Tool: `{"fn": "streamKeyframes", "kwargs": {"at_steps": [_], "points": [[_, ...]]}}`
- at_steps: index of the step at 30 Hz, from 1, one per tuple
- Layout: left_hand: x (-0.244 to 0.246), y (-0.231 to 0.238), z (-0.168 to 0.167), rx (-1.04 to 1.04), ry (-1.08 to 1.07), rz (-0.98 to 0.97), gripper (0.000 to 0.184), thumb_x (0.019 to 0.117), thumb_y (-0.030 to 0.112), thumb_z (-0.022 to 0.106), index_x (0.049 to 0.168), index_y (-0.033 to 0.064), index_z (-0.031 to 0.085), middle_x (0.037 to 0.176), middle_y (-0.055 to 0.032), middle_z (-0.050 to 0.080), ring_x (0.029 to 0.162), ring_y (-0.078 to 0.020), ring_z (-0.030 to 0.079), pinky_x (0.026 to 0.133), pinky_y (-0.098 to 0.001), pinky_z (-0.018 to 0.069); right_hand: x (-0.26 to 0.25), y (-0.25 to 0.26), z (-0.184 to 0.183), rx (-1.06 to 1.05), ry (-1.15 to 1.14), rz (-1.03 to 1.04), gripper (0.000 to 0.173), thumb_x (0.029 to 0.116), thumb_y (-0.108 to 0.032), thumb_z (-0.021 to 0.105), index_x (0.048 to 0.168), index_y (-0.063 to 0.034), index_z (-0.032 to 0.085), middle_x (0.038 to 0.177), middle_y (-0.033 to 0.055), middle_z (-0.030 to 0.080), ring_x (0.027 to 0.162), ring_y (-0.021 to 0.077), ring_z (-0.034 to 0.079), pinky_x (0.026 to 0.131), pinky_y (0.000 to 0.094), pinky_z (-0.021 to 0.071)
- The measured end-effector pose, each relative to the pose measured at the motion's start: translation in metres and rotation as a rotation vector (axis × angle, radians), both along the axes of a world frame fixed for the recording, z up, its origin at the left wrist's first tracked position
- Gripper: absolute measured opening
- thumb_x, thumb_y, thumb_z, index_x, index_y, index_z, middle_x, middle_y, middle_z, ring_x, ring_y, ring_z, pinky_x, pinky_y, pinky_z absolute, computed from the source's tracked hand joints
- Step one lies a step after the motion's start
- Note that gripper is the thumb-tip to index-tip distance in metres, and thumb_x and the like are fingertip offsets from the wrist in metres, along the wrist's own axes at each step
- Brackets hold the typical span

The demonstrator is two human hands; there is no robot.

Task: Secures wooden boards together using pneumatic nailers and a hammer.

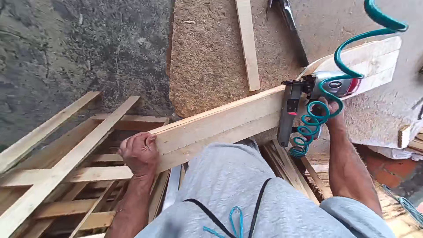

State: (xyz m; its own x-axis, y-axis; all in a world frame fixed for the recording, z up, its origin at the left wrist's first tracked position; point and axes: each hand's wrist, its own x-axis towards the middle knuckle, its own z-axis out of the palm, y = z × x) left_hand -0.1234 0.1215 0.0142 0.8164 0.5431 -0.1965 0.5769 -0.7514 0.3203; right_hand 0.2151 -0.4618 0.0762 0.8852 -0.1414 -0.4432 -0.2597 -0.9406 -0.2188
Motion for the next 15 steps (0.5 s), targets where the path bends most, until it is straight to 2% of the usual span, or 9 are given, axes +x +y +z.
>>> {"fn": "streamKeyframes", "kwargs": {"at_steps": [2,4,6,8,9,10,11,13,15], "points": [[0.003,-0.018,-0.008,0.052,-0.052,0.149,0.042,0.1073,0.035,0.049,0.105,0.0000,0.072,0.116,-0.0195,0.072,0.124,-0.0375,0.061,0.114,-0.0468,0.0403,0.007,0.000,0.007,-0.215,0.095,0.235,0.065,0.1034,-0.055,0.041,0.108,0.0033,0.068,0.104,0.0296,0.070,0.105,0.0458,0.068,0.090,0.0699,0.0484],[0.007,-0.023,-0.018,0.128,-0.075,0.192,0.040,0.1070,0.033,0.048,0.103,0.0016,0.072,0.113,-0.0174,0.073,0.123,-0.0346,0.062,0.113,-0.0431,0.0414,0.021,0.007,0.033,-0.392,0.296,0.365,0.073,0.1051,-0.058,0.032,0.106,0.0054,0.067,0.105,0.0345,0.068,0.106,0.0540,0.066,0.084,0.0758,0.0470],[0.007,-0.023,-0.021,0.152,-0.056,0.200,0.042,0.1073,0.035,0.046,0.104,0.0024,0.072,0.113,-0.0171,0.073,0.123,-0.0336,0.062,0.113,-0.0427,0.0412,0.048,0.011,0.063,-0.423,0.368,0.382,0.072,0.1042,-0.061,0.037,0.098,0.0026,0.069,0.095,0.0320,0.069,0.092,0.0534,0.068,0.077,0.0774,0.0480],[0.005,-0.022,-0.021,0.165,-0.014,0.208,0.043,0.1077,0.036,0.045,0.105,0.0033,0.072,0.113,-0.0165,0.073,0.124,-0.0332,0.062,0.113,-0.0432,0.0411,0.087,0.007,0.071,-0.281,0.152,0.396,0.072,0.1044,-0.064,0.034,0.102,-0.0011,0.068,0.089,0.0265,0.070,0.080,0.0464,0.070,0.072,0.0743,0.0505],[0.006,-0.022,-0.022,0.168,0.004,0.209,0.044,0.1077,0.037,0.044,0.105,0.0037,0.072,0.114,-0.0161,0.073,0.124,-0.0324,0.062,0.113,-0.0430,0.0413,0.114,0.009,0.060,-0.202,0.015,0.400,0.073,0.1040,-0.067,0.030,0.109,-0.0033,0.066,0.090,0.0241,0.069,0.078,0.0434,0.069,0.070,0.0723,0.0508],[0.007,-0.021,-0.022,0.170,0.015,0.208,0.044,0.1076,0.037,0.043,0.105,0.0039,0.072,0.114,-0.0160,0.073,0.124,-0.0318,0.062,0.113,-0.0427,0.0415,0.142,0.022,0.043,-0.157,-0.073,0.427,0.073,0.1033,-0.069,0.029,0.116,-0.0062,0.064,0.096,0.0231,0.069,0.082,0.0423,0.069,0.071,0.0708,0.0509],[0.008,-0.021,-0.022,0.175,0.018,0.208,0.045,0.1076,0.037,0.043,0.105,0.0040,0.072,0.113,-0.0159,0.073,0.124,-0.0315,0.062,0.113,-0.0426,0.0419,0.167,0.053,0.027,-0.136,-0.086,0.452,0.073,0.1020,-0.069,0.032,0.124,-0.0068,0.062,0.107,0.0256,0.068,0.095,0.0452,0.068,0.080,0.0729,0.0496],[0.008,-0.023,-0.020,0.190,0.014,0.212,0.045,0.1075,0.036,0.042,0.105,0.0035,0.073,0.113,-0.0160,0.074,0.123,-0.0327,0.063,0.113,-0.0446,0.0428,0.194,0.125,-0.006,-0.132,0.035,0.518,0.074,0.0981,-0.064,0.048,0.135,-0.0014,0.056,0.126,0.0340,0.061,0.120,0.0548,0.058,0.095,0.0789,0.0413],[0.009,-0.026,-0.019,0.211,0.009,0.212,0.047,0.1073,0.039,0.041,0.106,0.0047,0.073,0.114,-0.0153,0.073,0.123,-0.0340,0.062,0.113,-0.0493,0.0418,0.209,0.173,-0.050,-0.143,0.141,0.551,0.082,0.0933,-0.061,0.060,0.139,0.0060,0.049,0.133,0.0390,0.055,0.126,0.0589,0.052,0.098,0.0800,0.0392]]}}
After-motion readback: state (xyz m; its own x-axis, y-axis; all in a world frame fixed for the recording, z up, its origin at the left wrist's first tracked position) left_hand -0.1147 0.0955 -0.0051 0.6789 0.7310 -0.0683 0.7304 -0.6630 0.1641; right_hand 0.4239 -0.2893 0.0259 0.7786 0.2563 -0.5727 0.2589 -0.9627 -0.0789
